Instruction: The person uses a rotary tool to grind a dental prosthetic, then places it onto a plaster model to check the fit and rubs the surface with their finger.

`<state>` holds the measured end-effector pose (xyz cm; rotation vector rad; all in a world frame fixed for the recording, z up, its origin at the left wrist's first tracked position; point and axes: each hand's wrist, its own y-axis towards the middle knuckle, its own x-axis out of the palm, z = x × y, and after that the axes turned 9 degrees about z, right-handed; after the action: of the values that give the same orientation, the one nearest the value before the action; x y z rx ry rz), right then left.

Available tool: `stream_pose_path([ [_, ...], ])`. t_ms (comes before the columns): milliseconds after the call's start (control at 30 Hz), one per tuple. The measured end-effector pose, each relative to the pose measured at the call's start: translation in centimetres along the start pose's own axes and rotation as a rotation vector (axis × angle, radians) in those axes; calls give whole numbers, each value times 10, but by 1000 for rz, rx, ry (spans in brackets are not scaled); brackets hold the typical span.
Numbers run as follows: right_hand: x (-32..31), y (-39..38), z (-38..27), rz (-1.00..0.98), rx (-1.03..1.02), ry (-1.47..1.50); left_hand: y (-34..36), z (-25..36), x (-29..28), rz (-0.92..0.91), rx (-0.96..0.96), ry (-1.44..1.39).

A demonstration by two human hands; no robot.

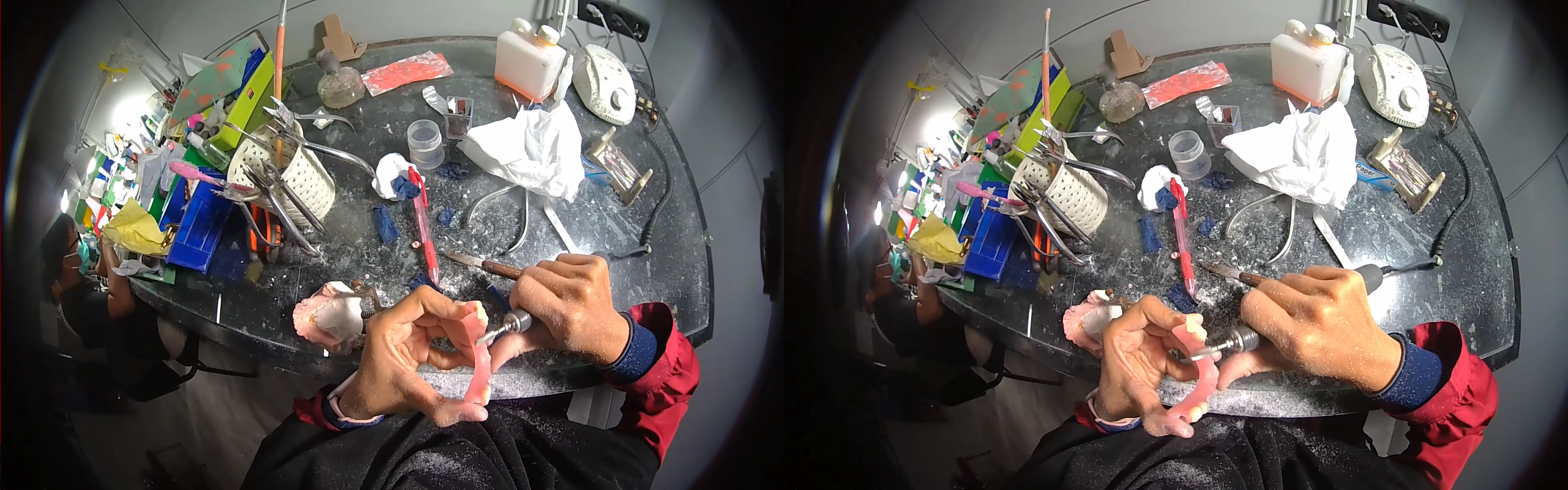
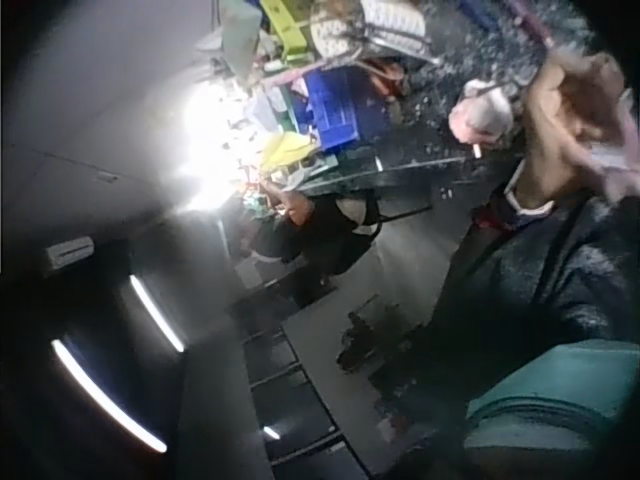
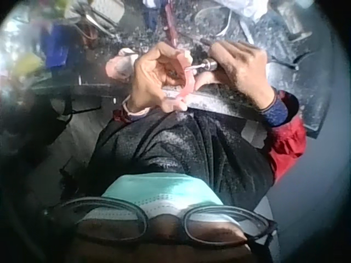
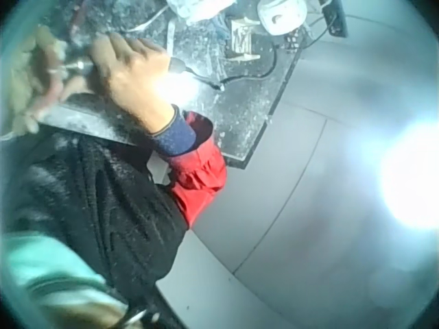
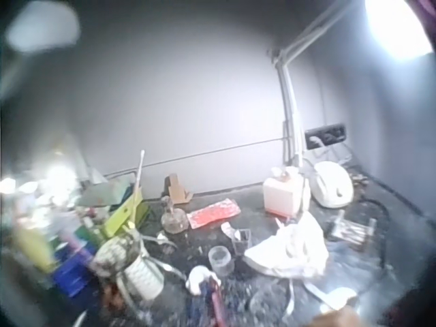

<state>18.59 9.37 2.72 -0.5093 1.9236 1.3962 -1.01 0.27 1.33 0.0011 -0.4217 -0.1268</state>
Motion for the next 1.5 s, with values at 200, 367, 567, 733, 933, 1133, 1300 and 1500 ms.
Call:
stream_pose_path([
  [200,2,0,-1,-37,58,-73,-1,0,2,70,12,81],
  [367,1,0,-2,-73,25,-83,-4,-2,1,70,30,75],
  [567,-9,2,-4,-124,73,-144,1,1,7,73,20,128],
  [733,-6,5,-3,-120,38,-132,2,0,8,134,34,131],
  [933,5,8,-11,-176,80,-137,-7,7,2,80,24,73],
  [1133,-12,-5,-12,-100,217,-83,0,-4,11,26,252,81],
  [1300,-10,-3,-14,-229,70,-167,-12,-2,-2,89,353,68],
  [1500,-2,-4,-7,-132,59,-139,-8,-7,3,96,374,99],
])
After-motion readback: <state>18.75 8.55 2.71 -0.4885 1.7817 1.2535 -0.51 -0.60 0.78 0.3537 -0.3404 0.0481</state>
